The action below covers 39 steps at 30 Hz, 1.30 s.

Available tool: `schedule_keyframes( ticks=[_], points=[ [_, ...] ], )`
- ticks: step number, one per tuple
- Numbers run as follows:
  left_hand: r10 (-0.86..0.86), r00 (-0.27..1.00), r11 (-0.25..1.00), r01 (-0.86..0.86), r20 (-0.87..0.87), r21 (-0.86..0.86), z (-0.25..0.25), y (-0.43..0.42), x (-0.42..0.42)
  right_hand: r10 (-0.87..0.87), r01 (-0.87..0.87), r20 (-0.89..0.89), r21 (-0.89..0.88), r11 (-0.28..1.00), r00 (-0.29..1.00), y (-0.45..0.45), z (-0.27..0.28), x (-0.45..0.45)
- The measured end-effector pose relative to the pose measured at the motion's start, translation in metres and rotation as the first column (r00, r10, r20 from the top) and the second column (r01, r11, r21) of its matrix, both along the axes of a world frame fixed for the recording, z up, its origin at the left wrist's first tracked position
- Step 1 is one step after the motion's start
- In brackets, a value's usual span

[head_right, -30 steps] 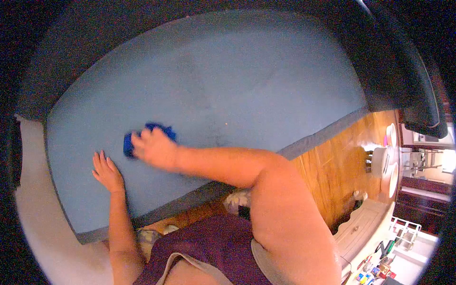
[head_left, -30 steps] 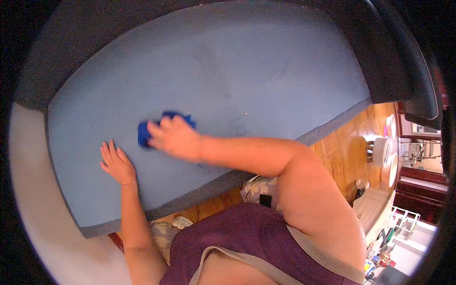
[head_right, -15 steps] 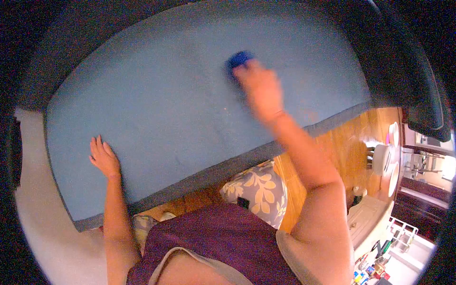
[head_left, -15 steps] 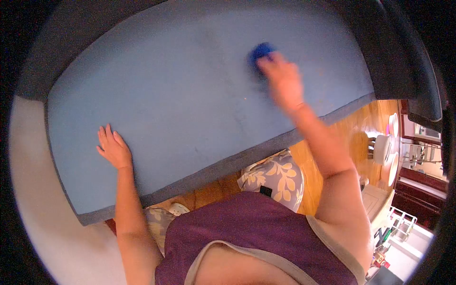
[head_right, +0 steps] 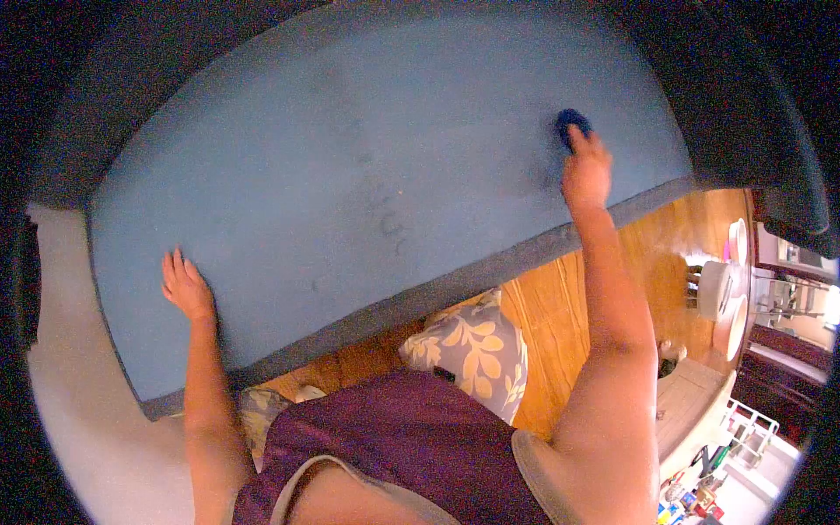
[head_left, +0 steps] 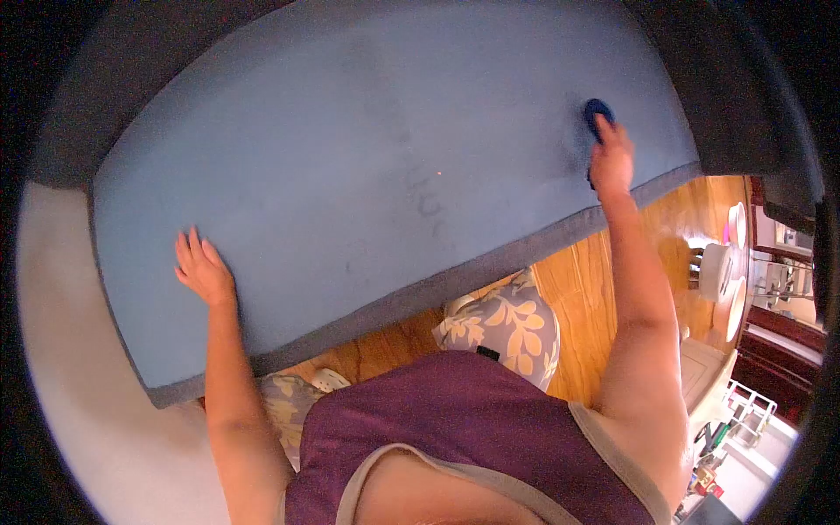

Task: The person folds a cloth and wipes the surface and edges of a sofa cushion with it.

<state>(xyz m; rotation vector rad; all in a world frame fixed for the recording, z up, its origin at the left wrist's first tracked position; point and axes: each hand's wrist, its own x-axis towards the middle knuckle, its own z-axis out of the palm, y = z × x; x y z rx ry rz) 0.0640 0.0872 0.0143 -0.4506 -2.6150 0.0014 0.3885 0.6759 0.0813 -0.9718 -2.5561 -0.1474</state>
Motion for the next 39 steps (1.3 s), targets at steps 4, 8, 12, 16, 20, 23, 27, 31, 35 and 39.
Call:
schedule_keyframes(
  ticks=[4,8,12,16,20,23,27,31,35,39],
  points=[
    [-0.544,0.838,0.793,0.523,-0.024,0.313,0.025,0.069,0.029,0.101,-0.087,-0.224,0.071,0.994,0.969,-0.041,0.011,0.013],
    [-0.836,0.548,0.520,0.771,0.035,0.368,0.050,0.205,0.102,0.145,-0.170,-0.262,-0.077,0.982,0.954,-0.087,-0.038,0.020],
    [-0.844,0.519,0.522,0.733,0.137,0.437,0.045,0.270,0.124,0.092,-0.135,-0.325,-0.113,0.984,0.941,-0.090,-0.047,0.016],
    [-0.802,0.572,0.579,0.677,0.170,0.455,0.034,0.279,0.124,0.050,-0.107,-0.357,-0.142,0.984,0.933,-0.095,-0.041,0.010],
    [-0.818,0.563,0.552,0.705,0.122,0.445,0.038,0.282,0.124,0.068,-0.114,-0.356,-0.110,0.987,0.932,-0.094,-0.047,0.012],
    [-0.829,0.530,0.554,0.736,0.178,0.390,0.036,0.288,0.123,0.088,-0.125,-0.357,-0.082,0.989,0.930,-0.093,-0.046,0.013],
    [-0.766,0.544,0.639,0.700,0.343,0.318,0.047,0.299,0.119,0.063,-0.113,-0.367,-0.116,0.987,0.928,-0.097,-0.040,0.007],
    [-0.738,0.548,0.659,0.710,0.393,0.249,0.052,0.305,0.121,0.062,-0.114,-0.364,-0.124,0.986,0.929,-0.093,-0.041,0.008],
    [-0.789,0.518,0.609,0.730,0.329,0.311,0.044,0.302,0.120,0.053,-0.102,-0.361,-0.119,0.988,0.931,-0.093,-0.044,0.008],
    [-0.758,0.435,0.629,0.290,0.486,0.722,0.053,0.294,0.127,0.042,-0.096,-0.372,-0.128,0.987,0.927,-0.093,-0.046,0.008]
  ],
)
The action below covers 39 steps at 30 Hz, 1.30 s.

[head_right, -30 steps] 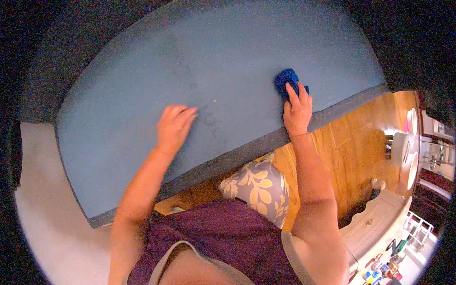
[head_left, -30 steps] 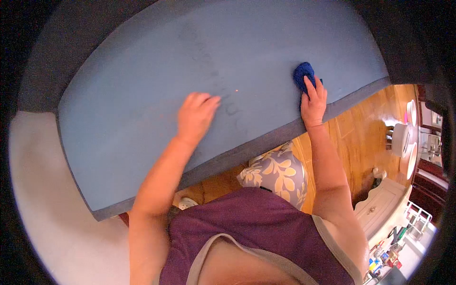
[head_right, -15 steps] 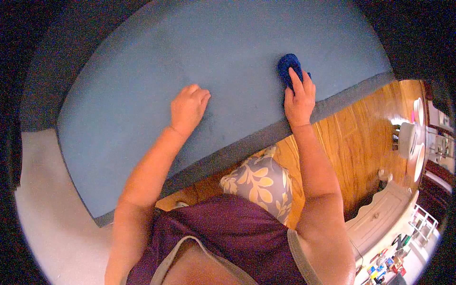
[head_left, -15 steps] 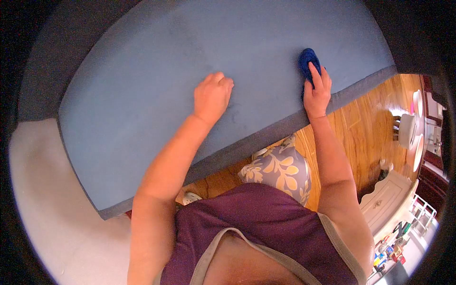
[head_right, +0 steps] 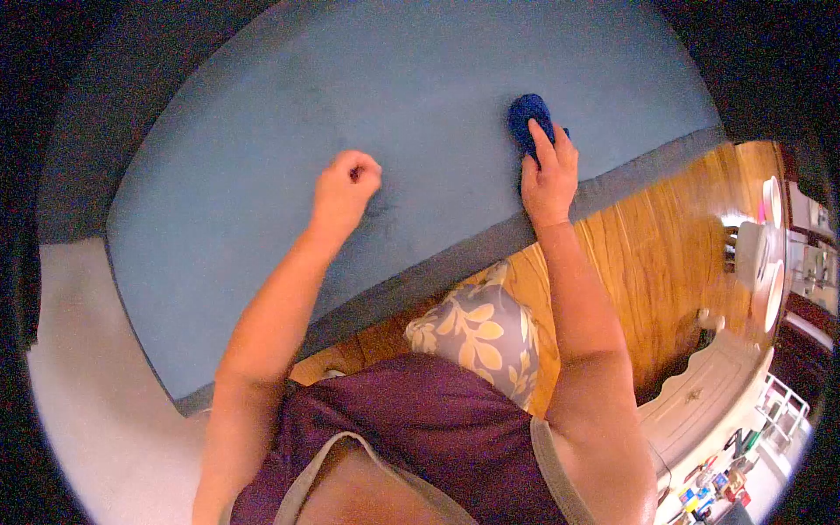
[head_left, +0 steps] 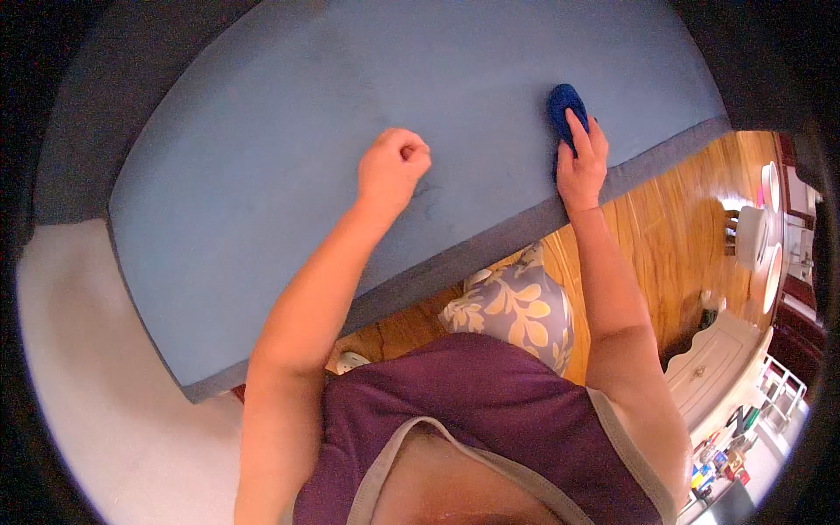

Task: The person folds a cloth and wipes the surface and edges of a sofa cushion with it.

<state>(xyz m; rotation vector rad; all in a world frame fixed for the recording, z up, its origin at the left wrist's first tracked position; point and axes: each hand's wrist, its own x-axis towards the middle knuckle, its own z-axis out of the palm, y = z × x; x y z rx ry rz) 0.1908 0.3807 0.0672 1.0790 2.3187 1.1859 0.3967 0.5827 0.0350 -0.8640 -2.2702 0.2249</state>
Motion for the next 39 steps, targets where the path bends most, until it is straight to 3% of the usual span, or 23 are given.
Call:
schedule_keyframes(
  ticks=[1,2,4,6,8,9,11,13,14,16,19,20,22,23,25,26,28,30,31,32,34,36,39],
  points=[
    [0.106,0.918,0.986,-0.146,0.382,0.077,0.008,-0.002,0.003,0.003,-0.003,-0.018,-0.013,1.000,1.000,0.000,-0.002,0.001],
    [0.102,0.918,0.987,-0.141,0.384,0.075,0.015,0.000,0.007,0.007,-0.008,-0.034,-0.025,1.000,0.999,0.001,-0.003,0.001],
    [0.055,0.787,0.952,-0.227,0.614,0.206,0.030,0.012,0.023,0.018,-0.022,-0.080,-0.050,0.999,0.997,0.005,-0.008,0.003],
    [-0.173,0.853,0.980,0.099,0.493,0.172,0.045,0.025,0.049,0.027,-0.034,-0.115,-0.060,0.998,0.993,0.019,-0.004,0.007],
    [-0.483,0.835,0.873,0.436,0.264,0.218,0.043,0.039,0.075,-0.007,-0.041,-0.261,-0.176,0.984,0.965,0.041,0.009,0.011],
    [-0.479,0.877,0.837,0.441,0.042,0.323,0.033,0.045,0.090,-0.085,0.044,-0.289,-0.147,0.988,0.954,0.051,0.025,0.012],
    [-0.438,0.883,0.772,0.467,-0.172,0.432,0.026,0.050,0.103,-0.178,0.121,-0.337,-0.184,0.975,0.925,0.071,0.061,0.016],
    [-0.419,0.890,0.801,0.455,-0.178,0.388,0.022,0.039,0.086,-0.270,0.191,-0.390,-0.229,0.954,0.880,0.079,0.084,0.020],
    [-0.415,0.891,0.810,0.453,-0.181,0.373,0.021,0.033,0.076,-0.184,0.134,-0.422,-0.145,0.980,0.888,0.075,0.088,0.013],
    [-0.454,0.887,0.891,0.454,0.083,0.020,0.026,0.017,0.049,-0.024,0.012,-0.402,-0.034,0.999,0.916,0.052,0.089,-0.008],
    [-0.207,0.977,0.960,0.213,-0.052,0.180,0.032,-0.011,0.022,0.426,-0.425,-0.126,0.036,0.904,0.896,-0.012,0.065,-0.050],
    [-0.181,0.980,0.966,0.192,-0.080,0.171,0.029,-0.024,0.010,0.594,-0.595,0.031,0.047,0.803,0.804,-0.038,0.061,-0.063],
    [0.090,0.982,0.976,-0.055,-0.165,0.210,0.015,-0.054,-0.009,0.818,-0.815,0.237,-0.139,0.562,0.524,-0.090,0.049,-0.079],
    [0.107,0.979,0.976,-0.070,-0.173,0.206,0.009,-0.068,-0.017,0.829,-0.826,0.229,-0.136,0.547,0.511,-0.097,0.048,-0.082],
    [0.275,0.958,0.934,-0.248,-0.077,0.259,-0.001,-0.099,-0.030,0.895,-0.915,0.377,-0.220,0.338,0.240,-0.108,0.046,-0.089],
    [0.289,0.954,0.931,-0.260,-0.081,0.257,-0.005,-0.115,-0.037,0.873,-0.898,0.363,-0.168,0.406,0.326,-0.100,0.034,-0.084],
    [0.303,0.864,0.953,-0.262,-0.402,0.154,-0.013,-0.148,-0.049,0.796,-0.802,0.365,-0.182,0.569,0.482,-0.056,0.029,-0.061],
    [0.310,0.796,0.947,-0.307,-0.520,0.093,-0.018,-0.183,-0.067,0.444,-0.525,0.570,-0.026,0.851,0.692,-0.002,0.031,-0.038],
    [0.286,0.719,0.939,-0.341,-0.634,0.037,-0.019,-0.195,-0.075,0.274,-0.383,0.480,0.143,0.913,0.833,0.037,0.017,-0.022],
    [0.295,0.715,0.937,-0.345,-0.634,0.047,-0.020,-0.204,-0.082,0.152,-0.201,0.317,0.125,0.972,0.936,0.065,0.017,-0.008],
    [0.344,0.618,0.844,-0.534,-0.707,-0.056,-0.022,-0.213,-0.090,-0.133,0.129,0.270,0.034,0.991,0.953,0.070,0.049,-0.026],
    [0.308,0.670,0.798,-0.569,-0.675,-0.201,-0.027,-0.209,-0.086,0.012,-0.011,0.157,-0.013,1.000,0.988,0.047,0.071,-0.067],
    [0.296,0.637,0.764,-0.605,-0.712,-0.223,-0.033,-0.203,-0.088,0.505,-0.523,0.142,0.153,0.838,0.851,-0.057,0.083,-0.157]
  ],
)
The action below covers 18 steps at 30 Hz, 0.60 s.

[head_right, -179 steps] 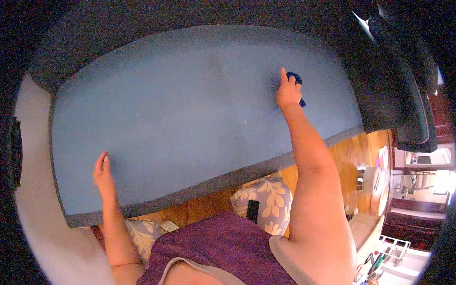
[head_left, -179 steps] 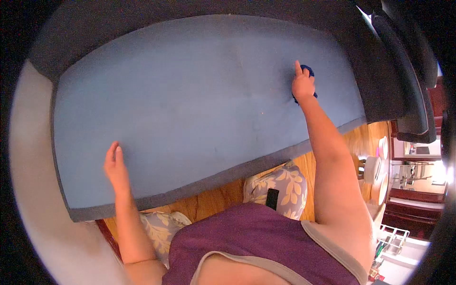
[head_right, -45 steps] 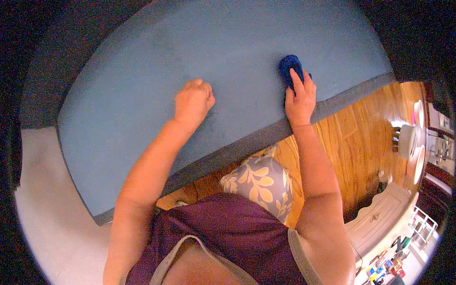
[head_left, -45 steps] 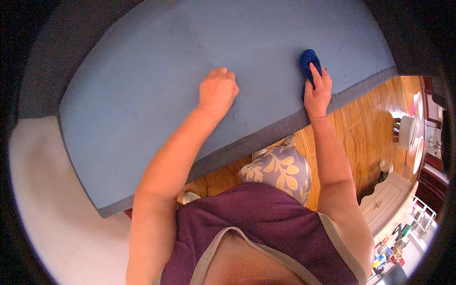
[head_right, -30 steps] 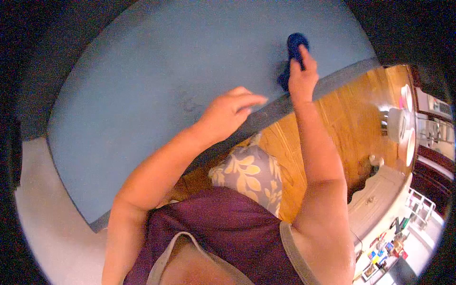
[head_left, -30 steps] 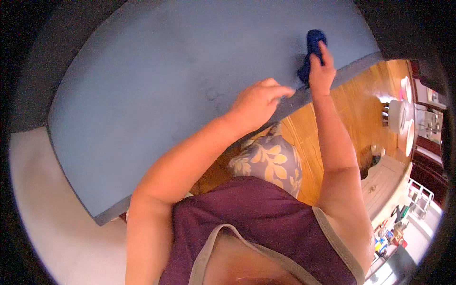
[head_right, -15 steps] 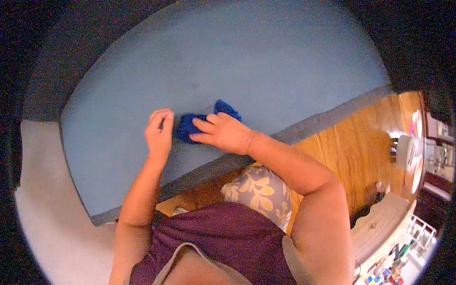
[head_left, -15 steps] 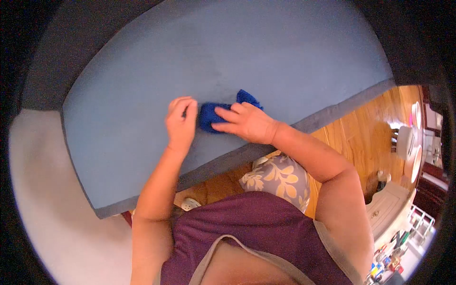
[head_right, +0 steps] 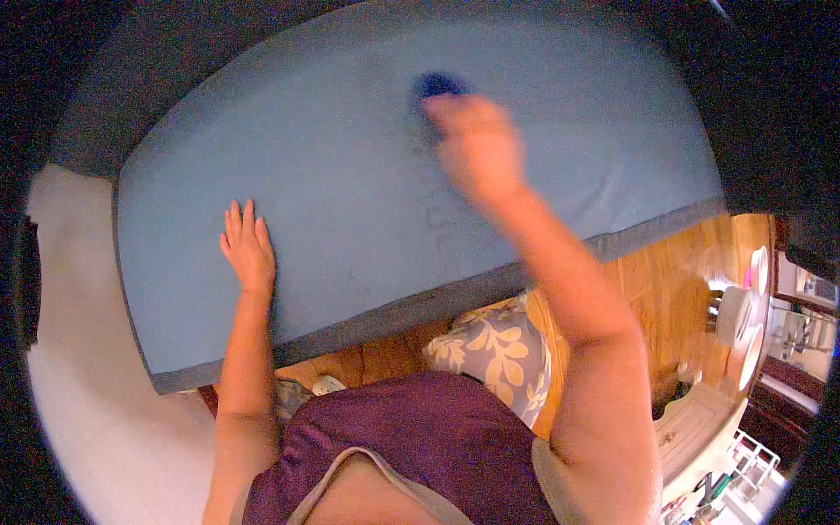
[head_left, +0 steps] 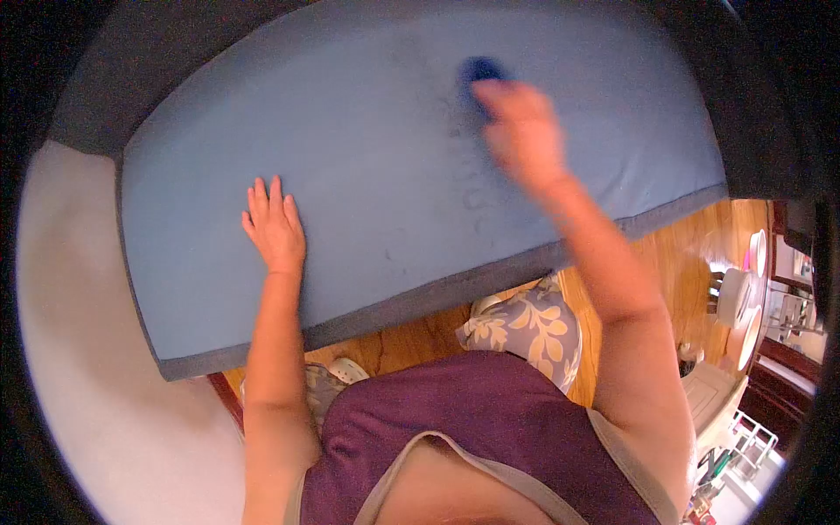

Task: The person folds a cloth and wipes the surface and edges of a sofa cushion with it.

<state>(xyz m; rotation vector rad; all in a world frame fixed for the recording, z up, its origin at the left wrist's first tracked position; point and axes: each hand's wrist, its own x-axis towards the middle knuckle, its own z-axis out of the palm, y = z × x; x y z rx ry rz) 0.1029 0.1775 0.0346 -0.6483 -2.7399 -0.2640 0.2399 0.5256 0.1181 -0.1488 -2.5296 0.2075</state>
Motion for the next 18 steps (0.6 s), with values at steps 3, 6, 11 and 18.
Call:
schedule_keyframes(
  ticks=[3,6,11,18],
  points=[
    [-0.007,1.000,1.000,0.007,0.018,0.004,0.000,-0.005,0.002,0.309,-0.343,0.332,0.047,0.938,0.891,-0.127,-0.004,-0.061],
    [0.007,0.999,1.000,-0.007,0.033,-0.012,-0.002,-0.009,0.000,0.468,-0.486,0.137,0.169,0.858,0.873,-0.179,-0.040,-0.073],
    [-0.023,0.999,0.999,0.022,0.032,0.044,0.008,-0.010,0.011,0.078,-0.131,0.380,0.116,0.985,0.922,-0.036,-0.020,-0.030],
    [-0.259,0.957,0.939,0.282,-0.134,0.195,0.028,0.017,0.015,-0.725,0.695,0.390,0.246,0.676,0.568,0.168,-0.012,0.126]
  ],
)
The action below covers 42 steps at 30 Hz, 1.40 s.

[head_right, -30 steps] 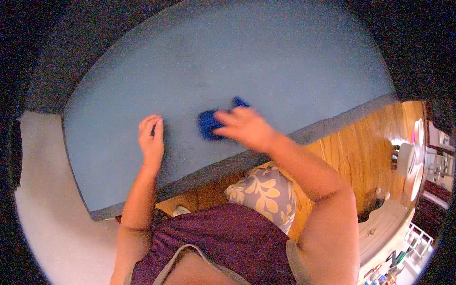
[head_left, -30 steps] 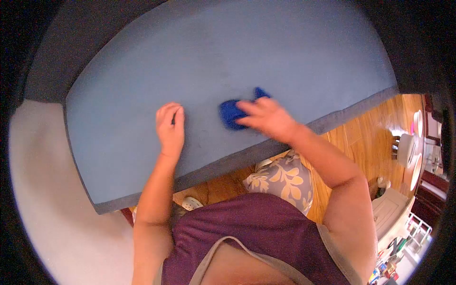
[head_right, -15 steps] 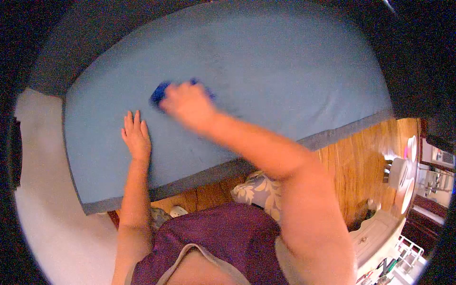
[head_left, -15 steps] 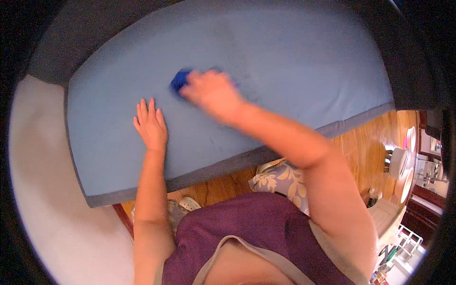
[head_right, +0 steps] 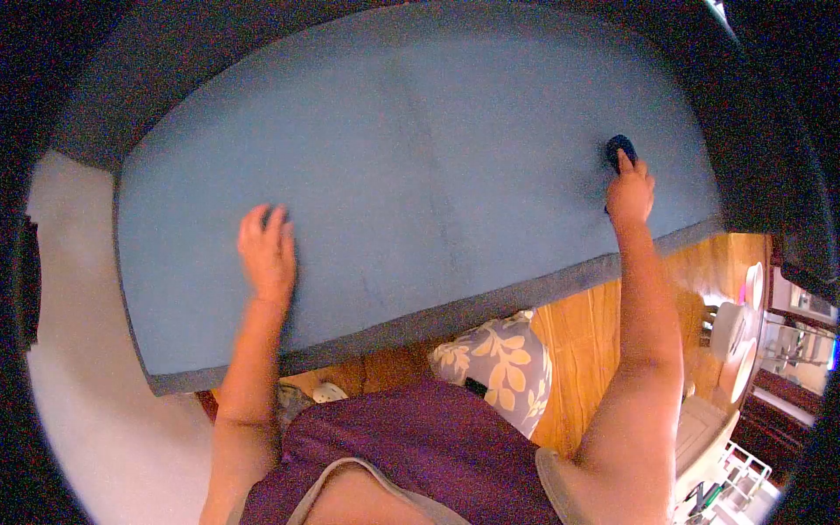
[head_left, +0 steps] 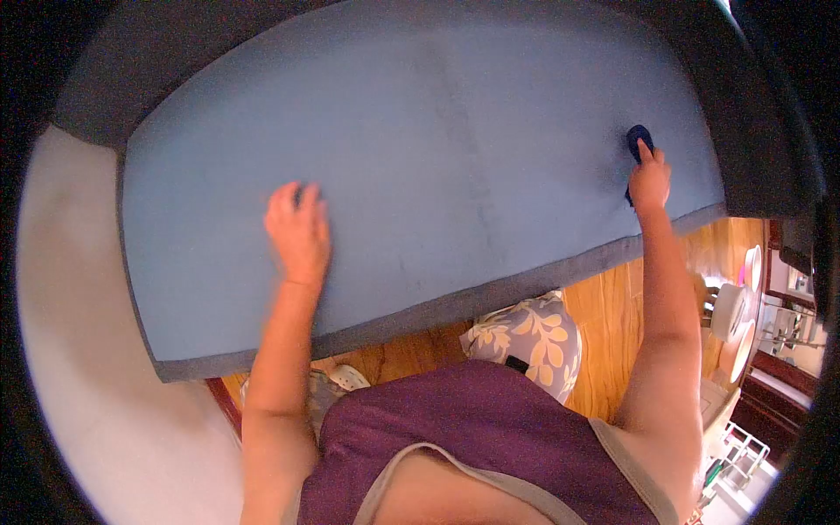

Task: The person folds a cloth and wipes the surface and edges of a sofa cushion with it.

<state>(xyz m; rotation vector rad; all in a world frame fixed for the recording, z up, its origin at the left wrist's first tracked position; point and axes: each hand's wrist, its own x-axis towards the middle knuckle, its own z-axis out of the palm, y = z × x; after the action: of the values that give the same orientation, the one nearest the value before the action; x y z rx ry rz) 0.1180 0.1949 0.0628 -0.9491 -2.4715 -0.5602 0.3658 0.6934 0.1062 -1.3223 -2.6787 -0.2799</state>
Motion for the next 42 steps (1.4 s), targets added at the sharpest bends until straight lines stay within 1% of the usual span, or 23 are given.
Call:
schedule_keyframes(
  ticks=[1,3,5,6,8,11,14,19,21,25,27,28,29,31,32,33,34,35,36,37,39,40,42],
  points=[
    [-0.170,0.985,0.980,0.167,0.019,0.109,0.000,0.017,0.005,-0.003,0.004,0.011,-0.016,1.000,1.000,-0.014,-0.023,0.014],
    [-0.336,0.936,0.933,0.316,0.107,0.170,0.016,0.069,0.021,0.243,-0.209,-0.216,0.166,0.964,0.946,-0.047,-0.072,0.023],
    [-0.418,0.895,0.899,0.383,0.156,0.213,0.013,0.109,0.019,0.138,-0.112,-0.137,0.181,0.977,0.981,-0.085,-0.065,0.007],
    [-0.423,0.893,0.898,0.390,0.153,0.206,0.012,0.124,0.016,0.133,-0.097,-0.177,0.198,0.975,0.975,-0.082,-0.068,0.006],
    [-0.282,0.887,0.955,0.223,0.367,0.194,0.012,0.140,0.015,0.155,-0.114,-0.207,0.197,0.974,0.966,-0.081,-0.066,0.011],
    [-0.245,0.899,0.969,0.225,0.364,0.098,0.010,0.142,0.014,0.147,-0.113,-0.225,0.157,0.981,0.963,-0.081,-0.064,0.011],
    [-0.263,0.865,0.960,0.277,0.427,0.032,0.016,0.140,0.009,0.246,-0.166,-0.294,0.271,0.948,0.924,-0.081,-0.068,0.010],
    [-0.266,0.791,0.957,0.287,0.551,0.050,0.012,0.142,0.004,0.256,-0.168,-0.391,0.244,0.955,0.884,-0.073,-0.073,0.011],
    [-0.260,0.776,0.960,0.270,0.574,0.070,0.012,0.144,0.005,0.265,-0.244,-0.577,0.116,0.963,0.773,-0.069,-0.075,0.013],
    [-0.271,0.759,0.951,0.308,0.591,0.041,0.014,0.145,0.002,0.267,-0.201,-0.519,0.182,0.963,0.812,-0.072,-0.064,0.011],
    [-0.291,0.743,0.936,0.353,0.603,0.017,0.015,0.138,-0.004,0.214,-0.199,-0.193,0.096,0.975,0.958,-0.071,-0.052,0.015],
    [-0.343,0.670,0.928,0.350,0.658,0.127,0.014,0.132,-0.004,0.327,-0.310,-0.256,0.107,0.945,0.910,-0.059,-0.051,0.019],
    [-0.407,0.596,0.909,0.338,0.692,0.244,0.016,0.125,-0.007,0.333,-0.309,-0.259,0.128,0.942,0.907,-0.053,-0.041,0.019],
    [-0.309,0.893,0.946,0.256,0.328,0.197,0.011,0.095,-0.011,0.269,-0.308,-0.236,-0.147,0.940,0.934,-0.045,-0.024,0.017],
    [-0.150,0.968,0.989,0.150,0.200,0.015,0.012,0.076,-0.021,0.224,-0.262,-0.262,-0.118,0.958,0.939,-0.051,-0.020,0.007],
    [-0.003,0.999,0.989,0.010,0.041,-0.148,0.012,0.055,-0.034,0.246,-0.305,-0.345,-0.128,0.944,0.906,-0.062,-0.015,-0.010],
    [0.168,0.985,0.953,-0.151,0.042,-0.263,0.002,0.028,-0.049,0.281,-0.370,-0.432,-0.137,0.919,0.857,-0.086,-0.006,-0.039],
    [0.331,0.943,0.878,-0.298,0.025,-0.376,-0.009,0.006,-0.059,0.379,-0.482,-0.431,-0.159,0.862,0.819,-0.125,0.017,-0.073],
    [0.322,0.946,0.882,-0.290,0.027,-0.372,-0.012,-0.002,-0.063,0.507,-0.590,-0.409,-0.101,0.801,0.759,-0.162,0.022,-0.109],
    [0.354,0.932,0.875,-0.300,0.077,-0.380,-0.014,-0.006,-0.067,0.585,-0.707,-0.434,-0.202,0.678,0.685,-0.200,0.026,-0.138],
    [0.383,0.914,0.871,-0.308,0.135,-0.383,-0.015,-0.008,-0.063,0.766,-0.898,-0.471,-0.190,0.397,0.438,-0.272,0.020,-0.184],
    [0.376,0.915,0.872,-0.295,0.148,-0.391,-0.013,-0.007,-0.060,0.826,-0.936,-0.440,-0.156,0.317,0.353,-0.308,0.011,-0.201],
    [0.367,0.915,0.876,-0.278,0.170,-0.395,-0.013,-0.007,-0.061,0.871,-0.941,-0.358,-0.139,0.308,0.338,-0.360,0.006,-0.214]
  ],
)
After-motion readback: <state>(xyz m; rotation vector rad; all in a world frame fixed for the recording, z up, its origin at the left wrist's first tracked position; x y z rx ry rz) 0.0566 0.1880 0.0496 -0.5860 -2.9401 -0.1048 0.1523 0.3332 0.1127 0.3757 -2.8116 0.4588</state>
